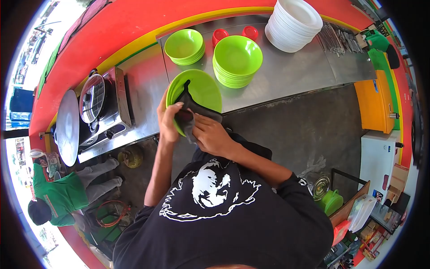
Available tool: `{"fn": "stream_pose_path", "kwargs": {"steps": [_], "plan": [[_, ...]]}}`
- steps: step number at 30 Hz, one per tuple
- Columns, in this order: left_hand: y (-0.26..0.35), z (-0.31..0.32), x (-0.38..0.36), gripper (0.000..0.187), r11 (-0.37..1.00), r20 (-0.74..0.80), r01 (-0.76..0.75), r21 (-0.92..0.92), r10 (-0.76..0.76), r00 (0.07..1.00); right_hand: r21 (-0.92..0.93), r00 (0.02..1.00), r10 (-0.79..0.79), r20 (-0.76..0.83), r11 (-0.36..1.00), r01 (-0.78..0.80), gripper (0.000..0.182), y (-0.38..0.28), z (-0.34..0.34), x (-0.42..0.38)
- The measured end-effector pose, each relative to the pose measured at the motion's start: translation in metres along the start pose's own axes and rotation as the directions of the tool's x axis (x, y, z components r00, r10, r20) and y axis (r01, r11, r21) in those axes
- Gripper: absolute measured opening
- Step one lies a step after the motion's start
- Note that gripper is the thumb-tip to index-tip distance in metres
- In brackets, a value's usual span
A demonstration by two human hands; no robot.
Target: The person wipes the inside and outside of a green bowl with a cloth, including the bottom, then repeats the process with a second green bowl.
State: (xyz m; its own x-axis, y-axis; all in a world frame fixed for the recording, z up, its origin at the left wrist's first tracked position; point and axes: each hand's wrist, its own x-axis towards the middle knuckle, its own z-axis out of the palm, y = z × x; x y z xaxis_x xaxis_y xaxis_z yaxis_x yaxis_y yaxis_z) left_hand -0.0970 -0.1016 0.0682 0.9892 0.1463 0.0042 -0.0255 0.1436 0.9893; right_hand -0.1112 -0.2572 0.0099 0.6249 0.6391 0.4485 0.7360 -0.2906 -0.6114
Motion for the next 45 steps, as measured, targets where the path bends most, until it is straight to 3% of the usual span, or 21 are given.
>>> {"fn": "stream_pose_path", "kwargs": {"steps": [2, 3, 8, 11, 13, 14, 15, 19, 20, 21, 24, 27, 28, 29, 32, 35, 38, 39, 40, 43, 45], "plan": [[-0.001, -0.018, 0.001, 0.068, 0.980, 0.061, 0.143, -0.137, -0.136, 0.989, -0.110, 0.994, -0.062, 0.093, 0.991, 0.072, 0.028, 0.010, -0.007, -0.008], [0.005, -0.025, 0.004, 0.069, 0.995, 0.171, 0.096, 0.000, -0.094, 0.981, -0.140, 0.992, -0.040, 0.123, 0.988, 0.058, 0.030, 0.016, -0.009, -0.010], [0.006, -0.017, 0.003, 0.069, 0.990, 0.146, -0.061, 0.124, 0.042, 0.988, -0.214, 0.984, 0.026, 0.175, 0.977, 0.013, 0.042, 0.018, -0.016, -0.006], [0.006, -0.009, 0.002, 0.067, 0.995, 0.096, -0.045, 0.090, 0.037, 0.995, -0.017, 0.969, -0.050, 0.241, 0.998, 0.056, 0.048, 0.011, -0.004, -0.012], [0.005, -0.002, -0.001, 0.066, 0.992, 0.046, 0.049, 0.120, -0.055, 0.997, 0.300, 0.991, -0.017, 0.130, 0.954, -0.023, 0.052, -0.001, 0.001, -0.006], [0.002, 0.003, -0.001, 0.065, 0.991, 0.064, 0.001, 0.137, -0.010, 0.998, 0.449, 0.997, 0.012, 0.079, 0.892, -0.046, 0.054, -0.005, 0.000, -0.003], [0.000, 0.007, -0.001, 0.065, 0.987, 0.082, -0.048, 0.153, 0.036, 0.996, 0.546, 0.974, 0.089, 0.208, 0.816, -0.191, 0.063, -0.008, -0.007, 0.002], [-0.004, 0.009, 0.003, 0.063, 0.976, 0.114, -0.123, 0.179, 0.104, 0.988, 0.323, 0.986, 0.094, 0.138, 0.937, -0.134, 0.076, -0.002, -0.010, 0.020], [-0.001, 0.007, 0.005, 0.062, 0.977, 0.127, -0.114, 0.181, 0.092, 0.988, 0.245, 0.992, 0.053, 0.114, 0.966, -0.080, 0.071, -0.002, -0.010, 0.017], [0.000, 0.004, 0.003, 0.063, 0.993, 0.072, 0.037, 0.109, -0.045, 0.996, 0.162, 0.996, 0.013, 0.092, 0.986, -0.028, 0.066, -0.003, -0.011, 0.010], [0.001, -0.015, 0.011, 0.063, 0.997, 0.113, 0.066, -0.039, -0.061, 0.992, 0.003, 0.983, -0.059, 0.172, 0.998, 0.059, 0.053, 0.013, -0.016, -0.005], [0.015, -0.016, 0.011, 0.064, 0.994, 0.224, -0.011, 0.105, -0.012, 0.975, -0.194, 0.962, -0.044, 0.269, 0.976, 0.099, 0.040, 0.032, -0.023, -0.013], [0.017, -0.018, 0.013, 0.064, 0.993, 0.243, 0.086, 0.079, -0.103, 0.964, -0.275, 0.958, -0.027, 0.286, 0.955, 0.109, 0.035, 0.037, -0.023, -0.012], [0.019, -0.021, 0.016, 0.064, 0.981, 0.261, 0.183, 0.057, -0.192, 0.946, -0.294, 0.979, -0.045, 0.200, 0.950, 0.104, 0.023, 0.041, -0.020, -0.011], [0.027, -0.016, 0.014, 0.066, 0.981, 0.243, 0.184, -0.056, -0.165, 0.956, -0.283, 0.989, -0.051, 0.138, 0.955, 0.088, 0.023, 0.038, -0.027, 0.007], [0.005, -0.010, 0.010, 0.067, 0.993, 0.079, -0.084, -0.078, 0.090, 0.993, -0.192, 0.993, 0.013, 0.116, 0.981, 0.009, 0.027, 0.035, -0.024, 0.024], [0.000, -0.001, 0.007, 0.066, 0.970, -0.127, -0.174, 0.172, 0.197, 0.972, 0.003, 0.992, 0.085, 0.097, 0.996, -0.086, 0.034, 0.023, 0.009, 0.031], [-0.015, -0.018, 0.008, 0.061, 1.000, -0.169, 0.026, 0.004, -0.025, 0.985, 0.075, 0.996, 0.084, 0.020, 0.994, -0.085, 0.037, 0.012, 0.021, 0.035], [-0.011, -0.026, 0.011, 0.056, 0.994, -0.203, 0.074, -0.082, -0.090, 0.975, 0.204, 0.987, 0.135, 0.087, 0.967, -0.151, 0.039, 0.004, 0.029, 0.037], [-0.002, -0.072, 0.016, 0.054, 0.943, -0.050, 0.203, -0.263, -0.223, 0.973, 0.070, 0.986, -0.034, 0.162, 0.997, 0.023, 0.039, 0.001, 0.036, 0.044], [0.013, -0.095, 0.019, 0.055, 0.955, 0.025, 0.256, -0.147, -0.256, 0.966, -0.121, 0.967, -0.151, 0.207, 0.977, 0.178, 0.042, 0.008, 0.037, 0.053]]}}
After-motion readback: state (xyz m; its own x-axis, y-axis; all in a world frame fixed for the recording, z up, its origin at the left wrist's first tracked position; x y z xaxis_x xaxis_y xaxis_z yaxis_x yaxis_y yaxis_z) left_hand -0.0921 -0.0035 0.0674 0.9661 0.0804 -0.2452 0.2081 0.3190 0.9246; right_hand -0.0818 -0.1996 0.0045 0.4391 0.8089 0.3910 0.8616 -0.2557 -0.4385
